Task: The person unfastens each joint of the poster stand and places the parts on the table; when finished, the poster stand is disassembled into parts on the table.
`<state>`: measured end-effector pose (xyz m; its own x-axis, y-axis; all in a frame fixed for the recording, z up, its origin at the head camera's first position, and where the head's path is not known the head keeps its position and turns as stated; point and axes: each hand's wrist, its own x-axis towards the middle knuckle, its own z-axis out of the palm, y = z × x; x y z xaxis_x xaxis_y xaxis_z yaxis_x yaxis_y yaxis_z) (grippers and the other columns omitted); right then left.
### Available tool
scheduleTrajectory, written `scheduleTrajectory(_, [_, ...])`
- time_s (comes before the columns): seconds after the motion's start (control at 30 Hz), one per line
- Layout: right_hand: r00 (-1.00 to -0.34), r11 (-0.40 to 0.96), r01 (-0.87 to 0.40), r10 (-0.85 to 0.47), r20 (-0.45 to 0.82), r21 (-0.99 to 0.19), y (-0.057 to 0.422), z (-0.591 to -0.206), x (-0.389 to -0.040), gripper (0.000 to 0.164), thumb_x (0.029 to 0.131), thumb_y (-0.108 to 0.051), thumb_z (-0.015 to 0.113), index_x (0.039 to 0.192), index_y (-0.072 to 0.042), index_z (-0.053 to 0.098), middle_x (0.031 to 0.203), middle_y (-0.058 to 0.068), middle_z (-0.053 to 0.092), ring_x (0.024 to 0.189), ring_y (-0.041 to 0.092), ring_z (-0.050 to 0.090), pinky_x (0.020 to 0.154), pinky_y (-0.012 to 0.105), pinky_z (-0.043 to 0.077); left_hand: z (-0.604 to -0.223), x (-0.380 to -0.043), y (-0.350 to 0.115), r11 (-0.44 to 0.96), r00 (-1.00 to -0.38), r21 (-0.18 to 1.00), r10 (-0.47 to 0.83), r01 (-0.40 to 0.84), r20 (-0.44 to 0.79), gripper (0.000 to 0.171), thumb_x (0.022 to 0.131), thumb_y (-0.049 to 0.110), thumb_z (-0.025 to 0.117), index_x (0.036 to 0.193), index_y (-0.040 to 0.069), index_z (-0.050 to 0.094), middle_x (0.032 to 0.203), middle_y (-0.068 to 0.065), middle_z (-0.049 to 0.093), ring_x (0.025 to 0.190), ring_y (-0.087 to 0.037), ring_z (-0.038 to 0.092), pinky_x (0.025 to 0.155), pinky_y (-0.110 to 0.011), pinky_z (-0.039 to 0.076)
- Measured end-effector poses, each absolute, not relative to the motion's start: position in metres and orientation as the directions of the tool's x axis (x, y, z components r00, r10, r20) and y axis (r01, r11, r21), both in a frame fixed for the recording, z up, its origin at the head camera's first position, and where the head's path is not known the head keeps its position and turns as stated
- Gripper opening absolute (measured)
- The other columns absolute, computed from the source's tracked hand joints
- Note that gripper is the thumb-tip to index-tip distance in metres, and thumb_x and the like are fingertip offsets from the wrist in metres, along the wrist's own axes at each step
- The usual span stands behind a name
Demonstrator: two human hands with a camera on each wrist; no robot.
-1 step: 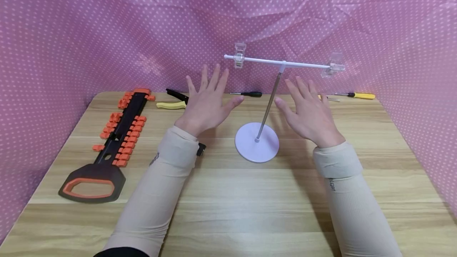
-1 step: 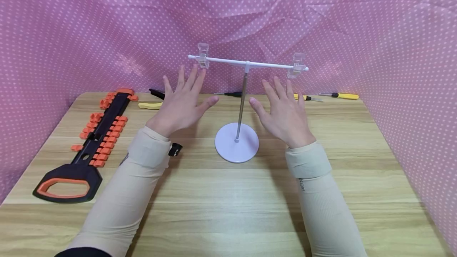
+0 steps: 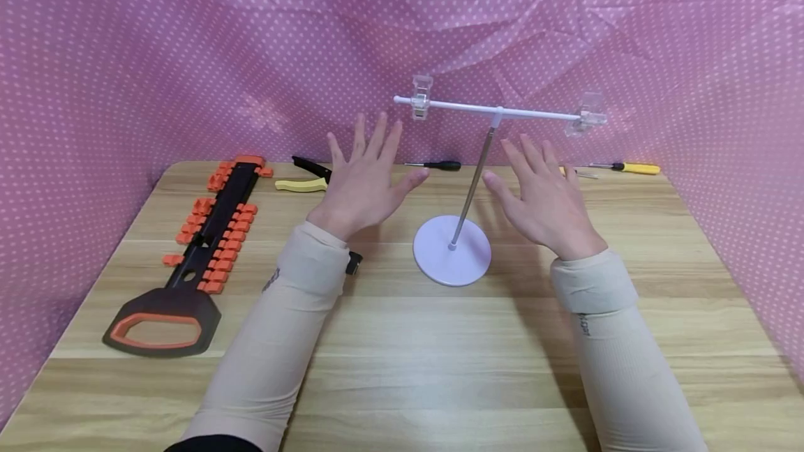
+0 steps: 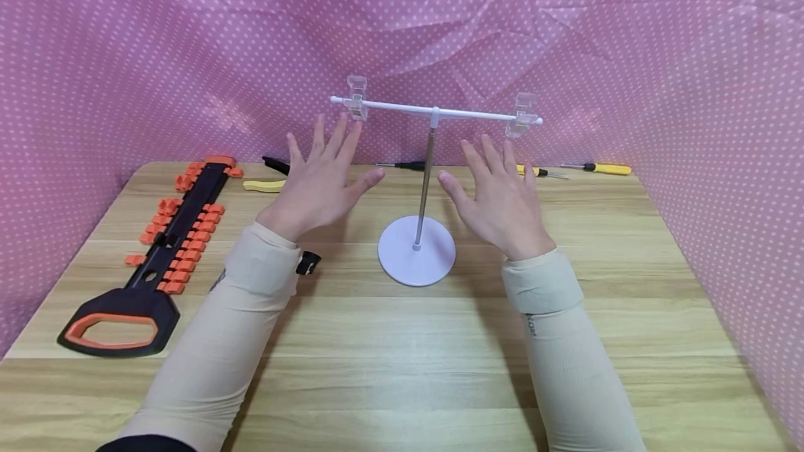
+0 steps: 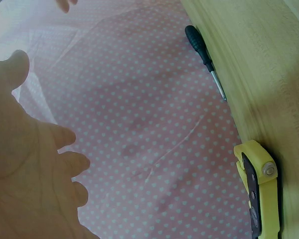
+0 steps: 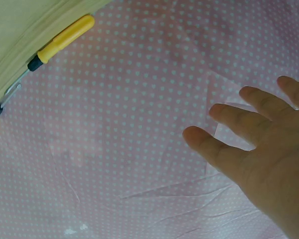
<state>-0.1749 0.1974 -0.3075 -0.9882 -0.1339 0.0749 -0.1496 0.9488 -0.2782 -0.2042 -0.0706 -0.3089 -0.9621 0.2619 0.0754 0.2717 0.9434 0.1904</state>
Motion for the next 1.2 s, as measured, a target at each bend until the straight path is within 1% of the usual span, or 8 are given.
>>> scheduleTrajectory(0.2, [-0.987, 0.949, -0.157, -0.137, 0.09, -0.275, 0.198, -0.308, -0.175, 0.072, 0.092, -0.072, 0.017, 0.153, -0.035, 0.008, 0.164, -0.003, -0.001, 0.151, 0.039, -0.001, 0.116, 0.071, 0.004, -0.31, -0.204, -0.07, 0.943, -0.962, 0.191, 0.262, 0.273, 0.079, 0.089, 0.083, 0.082, 0.006, 0.151, 0.03, -0.015, 0.159, 0.003, -0.022, 0.145, -0.025, -0.03, 0.114, -0.067, -0.019])
scheduleTrajectory(0.37, [-0.984, 0.94, -0.164, -0.136, 0.111, -0.299, 0.197, -0.306, -0.173, 0.07, 0.093, -0.07, 0.018, 0.153, -0.034, 0.01, 0.164, -0.002, 0.003, 0.152, 0.039, 0.003, 0.116, 0.071, 0.007, -0.309, -0.203, -0.068, 0.94, -0.961, 0.199, 0.263, 0.276, 0.089, 0.088, 0.083, 0.082, 0.006, 0.151, 0.03, -0.016, 0.159, 0.003, -0.022, 0.147, -0.026, -0.027, 0.115, -0.067, -0.016])
scheduleTrajectory(0.5, [-0.976, 0.907, -0.188, -0.132, 0.171, -0.376, 0.195, -0.304, -0.172, 0.066, 0.096, -0.065, 0.023, 0.153, -0.031, 0.019, 0.164, -0.001, 0.014, 0.151, 0.038, 0.014, 0.115, 0.07, 0.014, -0.307, -0.203, -0.067, 0.936, -0.959, 0.215, 0.265, 0.28, 0.097, 0.087, 0.083, 0.081, 0.006, 0.151, 0.03, -0.015, 0.159, 0.004, -0.022, 0.148, -0.027, -0.023, 0.116, -0.066, -0.014])
scheduleTrajectory(0.7, [-0.935, 0.783, -0.329, -0.191, 0.298, -0.528, 0.192, -0.299, -0.17, 0.055, 0.1, -0.052, 0.033, 0.149, -0.028, 0.033, 0.157, 0.002, 0.034, 0.146, 0.03, 0.031, 0.12, 0.055, 0.023, -0.305, -0.2, -0.064, 0.907, -0.958, 0.307, 0.269, 0.287, 0.099, 0.088, 0.082, 0.083, 0.01, 0.152, 0.033, -0.011, 0.161, 0.005, -0.018, 0.15, -0.028, -0.019, 0.117, -0.066, -0.012])
scheduleTrajectory(0.83, [-0.932, 0.711, -0.35, -0.201, 0.3, -0.61, 0.19, -0.295, -0.167, 0.049, 0.1, -0.051, 0.033, 0.146, -0.034, 0.035, 0.154, -0.003, 0.04, 0.143, 0.027, 0.037, 0.117, 0.054, 0.03, -0.303, -0.198, -0.06, 0.876, -0.952, 0.373, 0.282, 0.307, 0.12, 0.084, 0.084, 0.081, 0.015, 0.152, 0.037, -0.007, 0.163, 0.004, -0.008, 0.152, -0.033, -0.006, 0.119, -0.068, 0.0])
scheduleTrajectory(0.93, [-0.933, 0.641, -0.35, -0.172, 0.316, -0.684, 0.187, -0.291, -0.164, 0.046, 0.101, -0.049, 0.033, 0.143, -0.032, 0.042, 0.148, -0.002, 0.047, 0.137, 0.024, 0.045, 0.113, 0.053, 0.037, -0.301, -0.196, -0.055, 0.824, -0.936, 0.444, 0.315, 0.352, 0.158, 0.079, 0.088, 0.077, 0.019, 0.153, 0.036, 0.001, 0.164, 0.003, 0.004, 0.153, -0.031, 0.008, 0.12, -0.066, 0.011])
scheduleTrajectory(1.1, [-0.917, 0.455, -0.398, -0.172, 0.36, -0.797, 0.183, -0.283, -0.157, 0.039, 0.103, -0.038, 0.033, 0.138, -0.027, 0.049, 0.14, 0.002, 0.056, 0.127, 0.015, 0.055, 0.104, 0.035, 0.047, -0.298, -0.192, -0.046, 0.661, -0.901, 0.619, 0.379, 0.425, 0.213, 0.073, 0.093, 0.07, 0.021, 0.152, 0.027, 0.022, 0.159, 0.002, 0.028, 0.147, -0.02, 0.03, 0.12, -0.048, 0.029])
scheduleTrajectory(1.2, [-0.901, 0.348, -0.432, -0.21, 0.379, -0.832, 0.179, -0.278, -0.153, 0.039, 0.104, -0.034, 0.031, 0.137, -0.024, 0.05, 0.139, 0.002, 0.056, 0.123, 0.01, 0.056, 0.097, 0.028, 0.048, -0.296, -0.188, -0.041, 0.538, -0.89, 0.727, 0.391, 0.427, 0.233, 0.065, 0.096, 0.066, 0.023, 0.148, 0.028, 0.033, 0.153, 0.003, 0.04, 0.14, -0.017, 0.04, 0.116, -0.04, 0.037])
